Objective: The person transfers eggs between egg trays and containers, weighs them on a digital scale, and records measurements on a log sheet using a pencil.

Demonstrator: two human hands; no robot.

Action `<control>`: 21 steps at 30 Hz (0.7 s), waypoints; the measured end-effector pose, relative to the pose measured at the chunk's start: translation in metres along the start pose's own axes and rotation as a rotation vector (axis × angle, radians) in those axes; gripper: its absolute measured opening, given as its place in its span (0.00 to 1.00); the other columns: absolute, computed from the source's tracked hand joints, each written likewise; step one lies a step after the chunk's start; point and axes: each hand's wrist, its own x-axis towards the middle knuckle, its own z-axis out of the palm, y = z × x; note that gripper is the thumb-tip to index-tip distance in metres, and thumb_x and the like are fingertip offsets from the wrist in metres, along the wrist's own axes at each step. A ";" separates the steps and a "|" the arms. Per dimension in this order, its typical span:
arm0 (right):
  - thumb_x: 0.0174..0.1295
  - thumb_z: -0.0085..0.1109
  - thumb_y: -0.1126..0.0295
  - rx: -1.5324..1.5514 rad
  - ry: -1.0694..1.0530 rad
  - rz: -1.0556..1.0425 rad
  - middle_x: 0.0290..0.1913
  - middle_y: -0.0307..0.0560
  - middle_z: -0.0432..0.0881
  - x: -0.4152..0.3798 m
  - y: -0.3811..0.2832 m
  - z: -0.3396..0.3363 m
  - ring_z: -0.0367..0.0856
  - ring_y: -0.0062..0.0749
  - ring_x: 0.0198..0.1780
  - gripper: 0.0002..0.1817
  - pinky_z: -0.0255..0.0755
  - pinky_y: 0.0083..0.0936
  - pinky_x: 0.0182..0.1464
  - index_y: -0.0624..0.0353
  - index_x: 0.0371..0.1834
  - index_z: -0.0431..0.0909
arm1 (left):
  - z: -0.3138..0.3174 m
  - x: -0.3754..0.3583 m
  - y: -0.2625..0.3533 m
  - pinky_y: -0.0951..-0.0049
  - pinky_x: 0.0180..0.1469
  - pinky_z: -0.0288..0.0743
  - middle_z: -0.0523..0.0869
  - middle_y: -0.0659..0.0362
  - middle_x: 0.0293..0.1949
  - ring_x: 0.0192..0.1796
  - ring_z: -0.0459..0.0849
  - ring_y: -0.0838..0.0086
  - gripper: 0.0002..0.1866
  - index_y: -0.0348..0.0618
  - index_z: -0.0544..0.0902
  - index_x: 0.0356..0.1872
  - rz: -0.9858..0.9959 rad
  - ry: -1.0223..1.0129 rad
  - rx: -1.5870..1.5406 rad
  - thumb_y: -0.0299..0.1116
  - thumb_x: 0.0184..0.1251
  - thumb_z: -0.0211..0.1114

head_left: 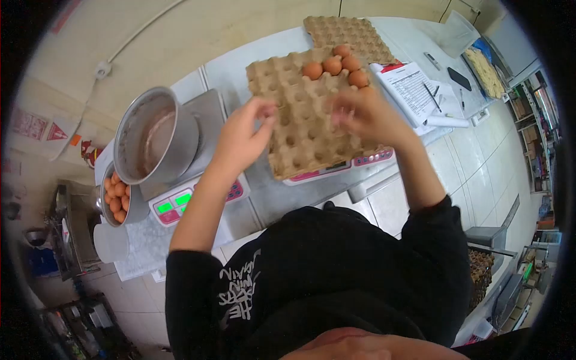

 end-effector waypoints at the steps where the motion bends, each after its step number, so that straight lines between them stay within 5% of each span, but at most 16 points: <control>1: 0.51 0.60 0.71 -0.098 0.078 -0.008 0.35 0.48 0.79 0.020 0.018 -0.016 0.79 0.35 0.35 0.17 0.72 0.31 0.37 0.59 0.46 0.74 | 0.017 0.035 0.002 0.66 0.52 0.70 0.81 0.51 0.44 0.48 0.78 0.58 0.17 0.40 0.73 0.49 0.048 -0.010 0.062 0.31 0.57 0.58; 5: 0.44 0.64 0.69 -0.563 0.064 -0.153 0.35 0.50 0.78 0.096 0.108 -0.037 0.76 0.46 0.41 0.20 0.70 0.36 0.43 0.58 0.44 0.74 | 0.078 0.131 -0.007 0.60 0.56 0.67 0.79 0.52 0.49 0.54 0.75 0.58 0.21 0.43 0.72 0.51 0.025 -0.047 0.437 0.34 0.55 0.61; 9: 0.41 0.65 0.67 -0.598 -0.023 -0.248 0.38 0.51 0.78 0.108 0.130 -0.037 0.72 0.51 0.47 0.24 0.67 0.41 0.48 0.57 0.45 0.72 | 0.102 0.159 -0.032 0.60 0.53 0.69 0.79 0.50 0.47 0.51 0.75 0.55 0.22 0.43 0.74 0.50 -0.010 -0.213 0.534 0.36 0.52 0.64; 12: 0.45 0.63 0.68 -0.341 0.033 -0.362 0.40 0.50 0.77 0.107 0.151 -0.041 0.73 0.47 0.47 0.24 0.70 0.39 0.44 0.56 0.47 0.70 | 0.095 0.159 -0.037 0.59 0.53 0.69 0.78 0.50 0.48 0.50 0.76 0.58 0.20 0.43 0.73 0.50 0.094 -0.222 0.583 0.36 0.56 0.63; 14: 0.51 0.58 0.67 0.259 0.233 -0.168 0.42 0.48 0.76 0.099 0.152 -0.060 0.73 0.41 0.49 0.21 0.71 0.35 0.41 0.57 0.49 0.69 | 0.096 0.164 -0.046 0.52 0.56 0.66 0.79 0.55 0.45 0.51 0.76 0.67 0.21 0.45 0.72 0.50 -0.036 0.013 0.032 0.37 0.54 0.64; 17: 0.54 0.55 0.60 0.590 0.089 0.030 0.36 0.49 0.77 0.107 0.186 -0.095 0.76 0.41 0.44 0.18 0.72 0.34 0.39 0.60 0.44 0.72 | 0.087 0.187 -0.055 0.55 0.51 0.69 0.79 0.55 0.41 0.46 0.77 0.66 0.18 0.43 0.73 0.46 -0.464 0.376 -1.019 0.34 0.54 0.62; 19: 0.56 0.52 0.54 0.906 -0.068 0.236 0.29 0.50 0.78 0.111 0.207 -0.113 0.78 0.42 0.38 0.21 0.73 0.33 0.38 0.62 0.40 0.75 | 0.073 0.210 -0.058 0.58 0.48 0.71 0.79 0.56 0.38 0.42 0.78 0.65 0.15 0.42 0.74 0.44 -0.501 0.473 -1.124 0.32 0.54 0.61; 21: 0.57 0.50 0.50 1.061 -0.144 0.332 0.26 0.51 0.78 0.115 0.204 -0.121 0.80 0.42 0.35 0.23 0.74 0.33 0.37 0.63 0.37 0.77 | 0.067 0.237 -0.051 0.60 0.45 0.72 0.80 0.56 0.35 0.39 0.78 0.63 0.13 0.40 0.75 0.41 -0.474 0.407 -0.905 0.31 0.54 0.60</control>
